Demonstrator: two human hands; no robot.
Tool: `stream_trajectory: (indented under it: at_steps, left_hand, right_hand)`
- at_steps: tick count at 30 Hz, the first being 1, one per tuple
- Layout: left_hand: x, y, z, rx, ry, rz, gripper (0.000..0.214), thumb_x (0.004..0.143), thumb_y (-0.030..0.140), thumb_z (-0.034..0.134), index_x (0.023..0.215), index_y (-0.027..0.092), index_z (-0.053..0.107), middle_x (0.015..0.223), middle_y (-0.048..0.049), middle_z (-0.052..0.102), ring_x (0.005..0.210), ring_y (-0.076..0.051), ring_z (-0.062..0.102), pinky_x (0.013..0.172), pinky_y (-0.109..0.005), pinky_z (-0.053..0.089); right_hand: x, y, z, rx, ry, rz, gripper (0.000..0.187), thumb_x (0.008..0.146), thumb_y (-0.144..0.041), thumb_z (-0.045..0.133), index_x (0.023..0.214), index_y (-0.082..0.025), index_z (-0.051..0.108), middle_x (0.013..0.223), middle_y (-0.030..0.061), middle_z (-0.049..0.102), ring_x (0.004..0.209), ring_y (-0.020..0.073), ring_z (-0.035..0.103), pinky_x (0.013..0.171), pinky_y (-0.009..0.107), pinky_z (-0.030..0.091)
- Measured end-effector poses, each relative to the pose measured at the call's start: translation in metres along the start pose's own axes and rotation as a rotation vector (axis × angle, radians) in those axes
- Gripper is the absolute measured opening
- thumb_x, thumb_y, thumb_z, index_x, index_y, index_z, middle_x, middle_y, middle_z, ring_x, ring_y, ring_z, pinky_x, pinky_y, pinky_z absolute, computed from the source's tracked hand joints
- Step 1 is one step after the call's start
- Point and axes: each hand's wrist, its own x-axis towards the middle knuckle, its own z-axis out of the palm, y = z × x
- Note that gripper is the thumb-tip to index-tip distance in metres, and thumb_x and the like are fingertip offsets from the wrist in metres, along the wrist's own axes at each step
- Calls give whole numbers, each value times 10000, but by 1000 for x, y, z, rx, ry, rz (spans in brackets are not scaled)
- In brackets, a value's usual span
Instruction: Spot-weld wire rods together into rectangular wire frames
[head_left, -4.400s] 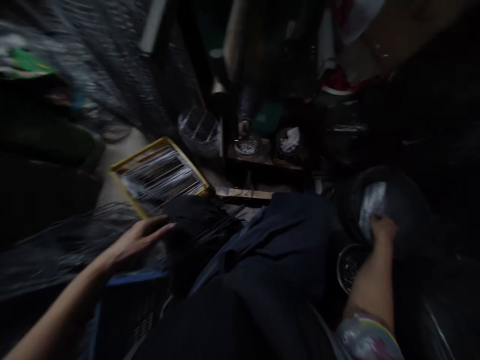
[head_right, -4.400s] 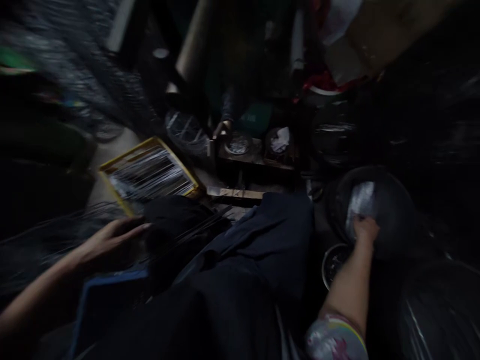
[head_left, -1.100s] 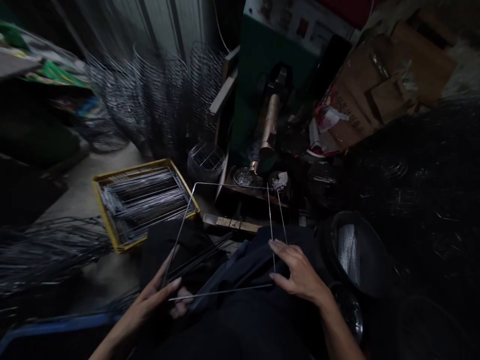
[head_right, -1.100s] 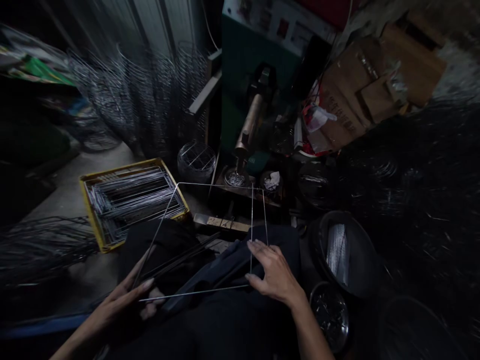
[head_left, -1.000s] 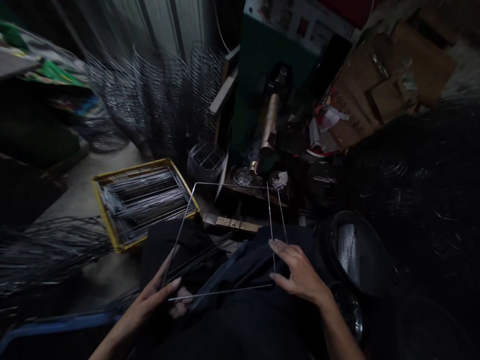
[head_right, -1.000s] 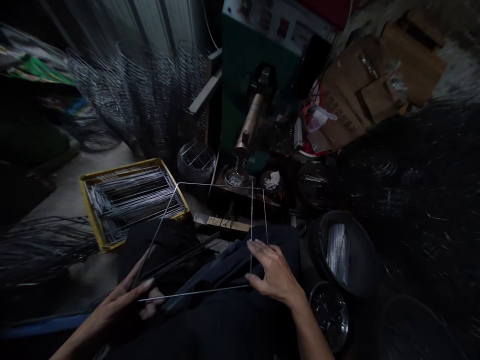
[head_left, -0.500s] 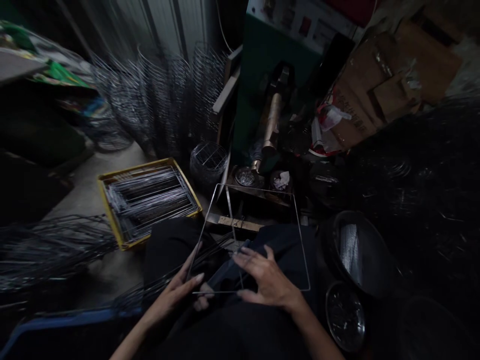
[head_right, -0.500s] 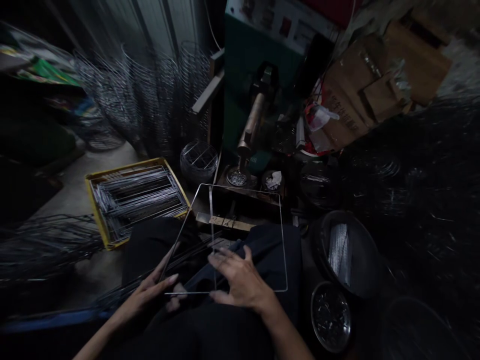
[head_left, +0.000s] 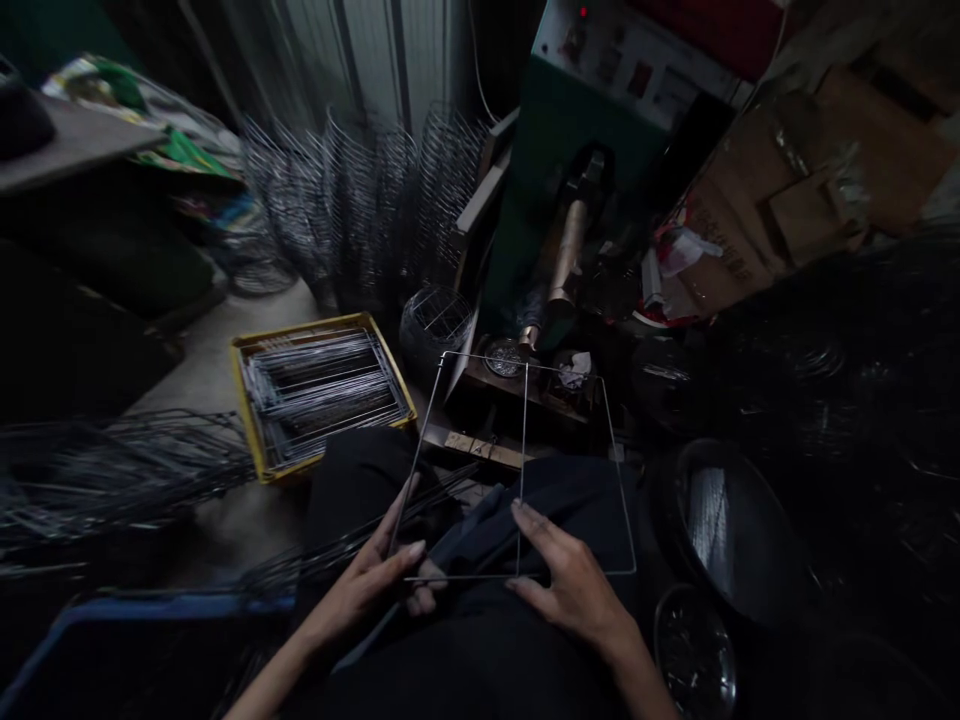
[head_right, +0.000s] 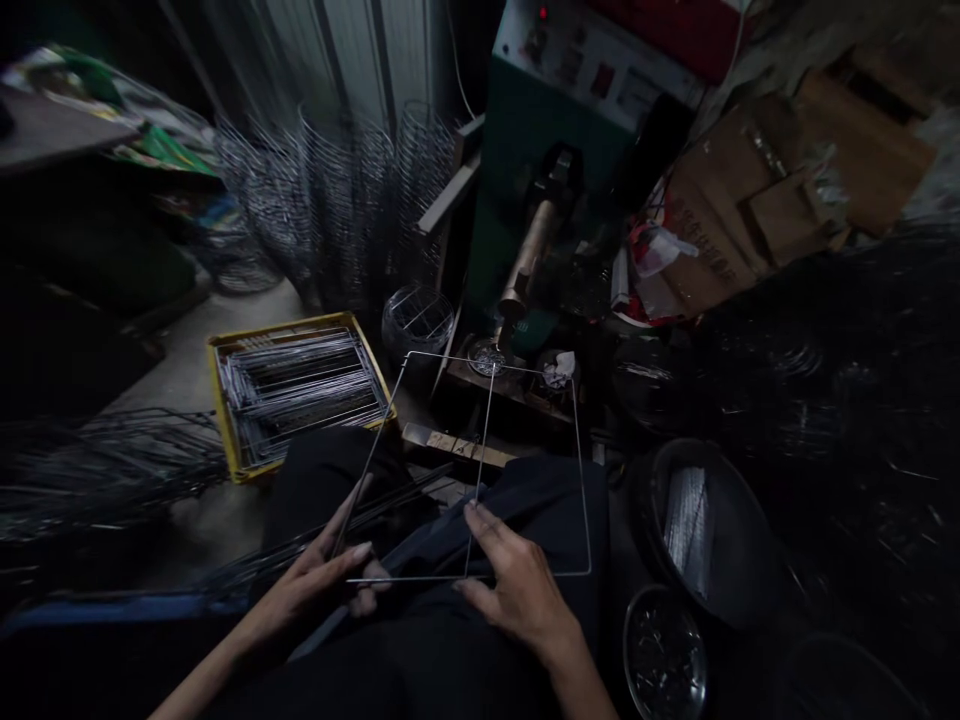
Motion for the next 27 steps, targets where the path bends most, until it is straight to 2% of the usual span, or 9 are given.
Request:
stream_trajectory:
  at_steps: [6,12,20,27]
  left_hand:
    - [-11,3,7,-4,-4,13,932,871,446,639,1568,242,55,735,-115,698,560,-213,636,540,-284,510]
    - [-17,2,13,-39,33,33,945,851,448,662,1568,252,77,704,-95,688,532,-208,625,520,-276,501]
    - [-18,6,18,-39,35,57,946,864,415,653,1568,251,42,702,-94,689,530,-203,625,526,-279,506]
    - [-13,8,20,-93,30,60,925,838,408,689,1564,254,136,686,-94,686,526,-203,629,510,-263,495]
  right_hand:
    - [-5,-8,-6,52,-9,28,876,737,-93,708,1518,-254,344,1516,44,381,1381,226,402,1152,381,371]
    - [-11,-8,-10,90,-12,25,917,721,-39,693,1523,-283,322,1518,24,376,1383,218,399,1156,386,363]
    - [-13,-2,-12,90,10,4,906,720,-27,692,1517,-269,338,1523,15,371,1389,196,390,1166,353,351]
    - [-9,1,-11,109,24,20,902,717,-26,692,1509,-291,353,1511,12,393,1379,209,408,1161,382,365]
